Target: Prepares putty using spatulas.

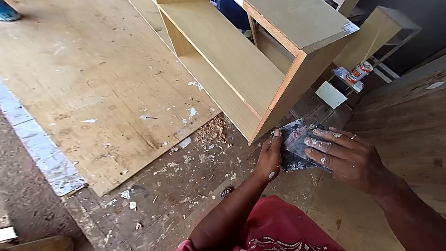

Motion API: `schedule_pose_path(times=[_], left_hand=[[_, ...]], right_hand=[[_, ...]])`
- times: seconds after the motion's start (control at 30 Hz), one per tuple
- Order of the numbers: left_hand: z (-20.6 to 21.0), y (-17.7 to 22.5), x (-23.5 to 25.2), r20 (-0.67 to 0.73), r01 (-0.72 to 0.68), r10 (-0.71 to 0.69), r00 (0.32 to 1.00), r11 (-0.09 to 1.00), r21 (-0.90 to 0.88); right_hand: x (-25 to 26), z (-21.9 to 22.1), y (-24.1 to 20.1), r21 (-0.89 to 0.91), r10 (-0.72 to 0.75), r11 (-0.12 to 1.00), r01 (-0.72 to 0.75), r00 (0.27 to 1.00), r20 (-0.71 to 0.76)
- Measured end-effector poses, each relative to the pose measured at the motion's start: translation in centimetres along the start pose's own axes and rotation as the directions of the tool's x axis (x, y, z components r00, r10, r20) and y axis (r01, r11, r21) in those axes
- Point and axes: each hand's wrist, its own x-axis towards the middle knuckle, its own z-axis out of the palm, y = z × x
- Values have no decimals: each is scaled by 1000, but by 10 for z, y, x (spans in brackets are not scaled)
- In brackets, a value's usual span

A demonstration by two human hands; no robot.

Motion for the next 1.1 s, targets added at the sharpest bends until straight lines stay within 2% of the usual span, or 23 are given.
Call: schedule_pose_path(times=[0.13,0.23,0.33,0.4,0.47,0.63,0.73,0.8,0.87,0.93,1.0,1.1], left_hand=[[-3,-1,-2,58,50,-50,997,999,-2],[-7,1,-3,99,55,-53,994,998,-16],[-9,0,0,121,50,-51,991,999,10],[-11,-3,1,104,61,-62,993,998,16],[-11,-3,1,82,49,-50,995,999,5],[-10,-9,5,-6,-47,47,999,997,61],[-6,-13,4,-79,-122,131,988,986,110],[-1,-15,3,-112,-173,191,975,974,147],[3,-18,3,-141,-211,239,961,960,186],[5,-22,5,-153,-238,265,952,956,172],[6,-24,7,-141,-263,285,948,952,154],[9,-23,10,-142,-281,298,944,951,132]], right_hand=[[1,3,1,56,-4,998,0,996,87],[8,-3,2,32,-5,999,4,999,54],[5,7,-1,60,-12,998,7,996,89],[4,2,-4,101,-11,995,-1,993,118],[6,0,-3,99,1,995,-8,997,71],[-4,10,-10,78,37,996,-42,997,64],[-4,5,-13,73,103,992,-99,994,-46],[-3,7,-15,160,184,975,-157,967,-175],[2,8,-20,338,302,920,-199,909,-287],[8,6,-28,493,425,837,-237,850,-313],[12,3,-32,562,499,782,-271,812,-302],[14,4,-30,577,494,772,-265,822,-283]])
